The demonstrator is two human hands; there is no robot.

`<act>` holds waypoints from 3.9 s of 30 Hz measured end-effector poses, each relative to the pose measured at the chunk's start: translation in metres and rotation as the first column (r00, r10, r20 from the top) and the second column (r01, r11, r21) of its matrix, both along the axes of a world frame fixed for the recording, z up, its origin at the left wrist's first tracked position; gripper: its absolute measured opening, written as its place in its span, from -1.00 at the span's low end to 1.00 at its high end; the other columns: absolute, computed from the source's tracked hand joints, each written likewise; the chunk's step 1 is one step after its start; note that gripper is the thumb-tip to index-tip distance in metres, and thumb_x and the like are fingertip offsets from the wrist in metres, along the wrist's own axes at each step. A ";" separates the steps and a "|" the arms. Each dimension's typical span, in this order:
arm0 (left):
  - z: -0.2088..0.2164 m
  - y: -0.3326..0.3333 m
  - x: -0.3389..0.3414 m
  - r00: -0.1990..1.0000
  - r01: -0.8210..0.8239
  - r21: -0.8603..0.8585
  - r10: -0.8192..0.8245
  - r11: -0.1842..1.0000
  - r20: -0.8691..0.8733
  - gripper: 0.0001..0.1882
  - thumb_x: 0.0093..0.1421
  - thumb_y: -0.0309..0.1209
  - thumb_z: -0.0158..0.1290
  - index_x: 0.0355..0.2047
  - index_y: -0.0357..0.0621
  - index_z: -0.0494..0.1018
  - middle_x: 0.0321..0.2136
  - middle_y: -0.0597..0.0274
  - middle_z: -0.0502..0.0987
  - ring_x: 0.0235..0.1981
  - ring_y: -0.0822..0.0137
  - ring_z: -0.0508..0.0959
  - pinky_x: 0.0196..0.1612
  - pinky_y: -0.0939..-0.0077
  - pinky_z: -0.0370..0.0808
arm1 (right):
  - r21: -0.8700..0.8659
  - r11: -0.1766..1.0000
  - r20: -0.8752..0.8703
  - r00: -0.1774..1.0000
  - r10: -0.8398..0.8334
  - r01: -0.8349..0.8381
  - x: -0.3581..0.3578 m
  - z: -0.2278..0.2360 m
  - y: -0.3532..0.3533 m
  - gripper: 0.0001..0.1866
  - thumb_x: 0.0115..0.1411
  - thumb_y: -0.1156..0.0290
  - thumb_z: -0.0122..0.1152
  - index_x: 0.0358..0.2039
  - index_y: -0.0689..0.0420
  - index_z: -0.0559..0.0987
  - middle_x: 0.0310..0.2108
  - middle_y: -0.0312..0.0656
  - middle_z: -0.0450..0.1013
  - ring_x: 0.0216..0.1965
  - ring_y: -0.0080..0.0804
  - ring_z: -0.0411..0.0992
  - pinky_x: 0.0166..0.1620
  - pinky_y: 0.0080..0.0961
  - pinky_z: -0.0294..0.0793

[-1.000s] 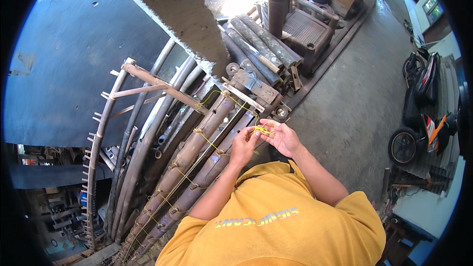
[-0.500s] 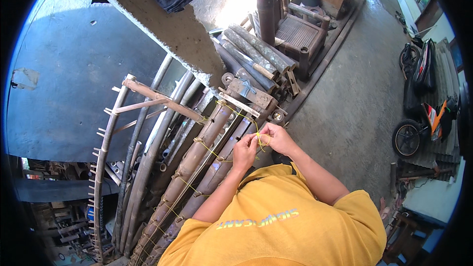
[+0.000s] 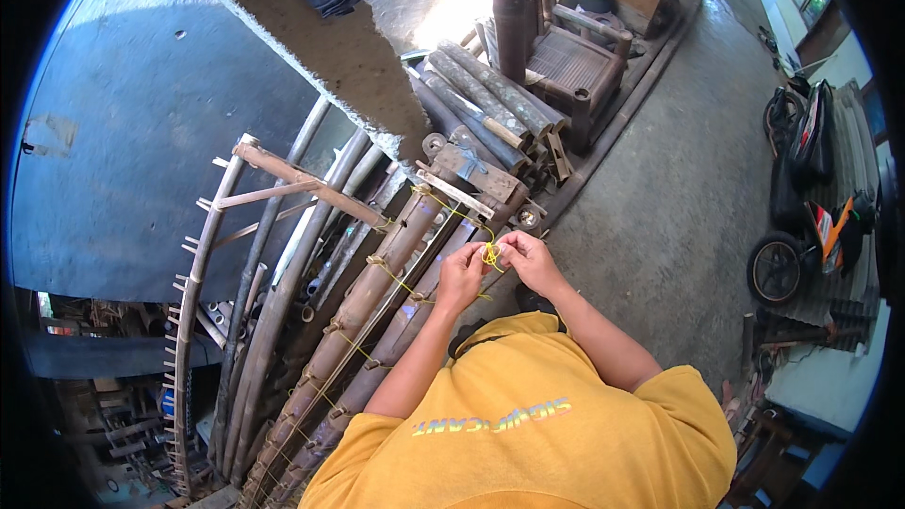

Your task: The person repeatedly ties thin bamboo poles to a curved metal frame using yellow string. They wrap the string around the poles and frame, then tie knots to secure them in place.

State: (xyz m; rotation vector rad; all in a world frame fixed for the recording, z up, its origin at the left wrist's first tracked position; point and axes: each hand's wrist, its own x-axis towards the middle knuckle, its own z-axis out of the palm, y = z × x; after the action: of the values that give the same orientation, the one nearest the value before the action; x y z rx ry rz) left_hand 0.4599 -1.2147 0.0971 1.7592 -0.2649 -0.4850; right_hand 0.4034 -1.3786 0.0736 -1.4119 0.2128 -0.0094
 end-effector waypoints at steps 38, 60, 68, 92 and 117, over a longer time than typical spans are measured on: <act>-0.015 0.059 -0.083 0.902 0.097 -0.138 -0.146 0.986 -0.406 -0.82 0.38 -0.46 -0.04 -0.05 -0.23 0.35 -0.55 0.39 0.43 -0.61 0.59 0.40 -0.53 0.63 0.38 | 0.365 0.917 -0.246 0.933 0.263 -0.163 -0.052 0.042 -0.021 -0.94 0.20 0.52 -0.04 -0.41 0.09 0.40 -0.51 -0.37 0.35 -0.60 -0.66 0.21 -0.50 -0.65 0.31; 0.007 0.136 -0.105 0.808 -0.425 0.112 0.321 0.898 0.494 -0.81 0.30 -0.52 -0.04 -0.09 -0.24 0.38 -0.52 0.17 0.55 -0.54 0.41 0.55 -0.40 0.44 0.49 | -0.441 0.863 -0.374 0.924 0.074 -0.247 -0.092 0.011 0.095 -0.86 0.28 0.42 0.20 -0.36 0.22 0.52 -0.52 -0.35 0.47 -0.49 -0.61 0.43 -0.40 -0.57 0.45; 0.006 0.168 -0.119 0.855 -0.515 -0.248 0.471 0.821 -0.215 -0.80 0.40 -0.45 -0.03 -0.03 -0.24 0.43 -0.46 0.35 0.49 -0.48 0.59 0.48 -0.39 0.68 0.47 | 0.232 0.662 0.025 0.684 0.729 -0.713 -0.094 0.075 0.104 -0.81 0.29 0.37 0.24 -0.38 0.23 0.56 -0.43 -0.34 0.48 -0.41 -0.63 0.42 -0.30 -0.62 0.44; 0.071 0.286 -0.501 -0.810 -0.575 -0.288 0.582 -0.766 0.070 -0.80 0.37 -0.27 0.06 -0.31 -0.12 0.50 -0.60 0.50 0.37 -0.66 0.69 0.23 -0.62 0.70 0.19 | -0.326 0.082 0.096 0.053 0.994 -0.942 -0.020 0.111 0.250 -0.79 0.32 0.35 0.18 -0.22 0.25 0.62 -0.31 -0.20 0.55 -0.24 -0.50 0.48 -0.13 -0.52 0.45; 0.020 0.401 -0.653 -0.498 -0.812 -0.252 0.850 -0.526 -0.170 -0.66 0.40 -0.26 0.03 -0.03 -0.31 0.53 -0.25 0.27 0.63 -0.25 0.49 0.56 -0.12 0.55 0.50 | -0.362 -0.710 0.029 -0.769 0.639 -0.604 -0.419 0.075 0.638 -0.85 0.32 0.59 0.10 -0.20 0.22 0.31 -0.37 -0.15 0.55 -0.29 -0.52 0.53 -0.24 -0.54 0.51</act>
State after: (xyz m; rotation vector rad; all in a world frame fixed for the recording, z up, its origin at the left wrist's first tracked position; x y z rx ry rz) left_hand -0.1933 -0.8135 0.1172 0.9320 1.2450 1.1482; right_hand -0.0159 -0.7401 0.1490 -0.9401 -1.9115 1.5743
